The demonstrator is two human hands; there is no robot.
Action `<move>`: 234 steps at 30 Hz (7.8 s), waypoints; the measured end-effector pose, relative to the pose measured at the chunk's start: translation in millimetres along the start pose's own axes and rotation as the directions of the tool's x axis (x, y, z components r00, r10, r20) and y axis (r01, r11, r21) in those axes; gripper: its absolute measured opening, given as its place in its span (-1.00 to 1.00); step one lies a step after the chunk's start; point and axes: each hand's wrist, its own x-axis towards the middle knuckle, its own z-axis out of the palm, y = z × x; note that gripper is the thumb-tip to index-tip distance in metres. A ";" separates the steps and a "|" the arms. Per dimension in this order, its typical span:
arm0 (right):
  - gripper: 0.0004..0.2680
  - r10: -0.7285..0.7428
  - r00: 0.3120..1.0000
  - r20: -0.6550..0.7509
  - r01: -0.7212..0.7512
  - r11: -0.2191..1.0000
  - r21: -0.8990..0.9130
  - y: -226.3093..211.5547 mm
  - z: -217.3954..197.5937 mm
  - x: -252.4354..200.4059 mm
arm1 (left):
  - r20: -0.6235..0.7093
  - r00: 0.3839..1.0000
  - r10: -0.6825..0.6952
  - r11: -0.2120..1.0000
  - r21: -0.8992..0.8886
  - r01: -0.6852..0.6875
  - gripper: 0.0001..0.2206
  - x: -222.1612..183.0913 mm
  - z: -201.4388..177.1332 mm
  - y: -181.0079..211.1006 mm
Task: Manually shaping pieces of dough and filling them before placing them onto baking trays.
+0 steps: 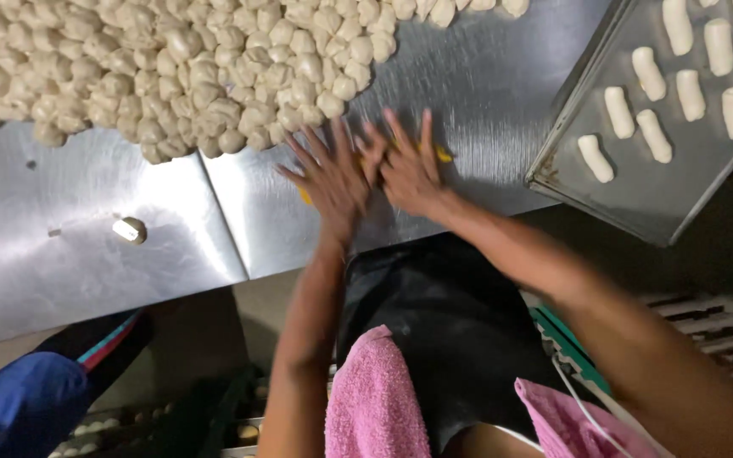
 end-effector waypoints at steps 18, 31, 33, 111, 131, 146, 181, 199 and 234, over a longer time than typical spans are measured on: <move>-0.35 0.076 0.984 0.162 -0.137 0.905 0.403 -3.2 -39.7 -108.0 | 0.349 0.923 0.160 0.983 -0.146 -0.115 -0.21 -94.4 -55.0 8.0; -0.43 0.282 0.958 0.053 -0.287 0.943 0.167 113.6 -9.3 81.5 | 0.132 0.991 -0.012 0.999 -0.040 0.017 -0.49 86.1 24.5 47.4; -0.41 0.263 0.961 0.080 -0.272 0.952 0.142 120.0 -18.2 94.3 | 0.011 0.997 -0.072 0.997 0.006 0.072 -0.40 101.5 14.8 50.3; -0.68 0.455 0.784 0.421 -0.332 -0.265 0.905 46.6 -136.3 -65.4 | 0.473 0.776 0.418 -0.203 -0.784 0.587 -0.71 18.6 -79.1 66.8; -0.80 0.670 0.568 0.477 -0.327 -0.348 0.879 108.3 76.1 -145.7 | 0.209 0.976 0.061 0.619 -0.775 0.127 -0.85 -2.9 85.7 126.8; -0.94 0.450 0.871 -0.197 -0.231 0.728 0.645 119.9 11.6 -110.7 | 0.174 0.945 0.278 0.734 -0.673 -0.092 -0.62 -39.6 13.2 126.7; -0.63 0.420 0.899 0.124 -0.436 0.828 0.352 118.8 35.7 -36.3 | 0.462 0.546 0.698 0.679 -0.188 -0.709 -0.42 -79.0 8.3 129.5; -0.61 0.568 0.811 0.136 -0.584 0.795 0.163 92.3 23.4 -32.3 | 0.419 0.669 0.613 0.757 -0.555 -0.346 -0.51 -79.9 -40.3 40.2; -0.66 0.434 0.879 -0.198 -0.402 0.898 0.181 78.0 32.0 -47.6 | 0.370 0.831 0.415 0.624 -0.781 0.037 -0.74 -78.3 -91.4 -52.5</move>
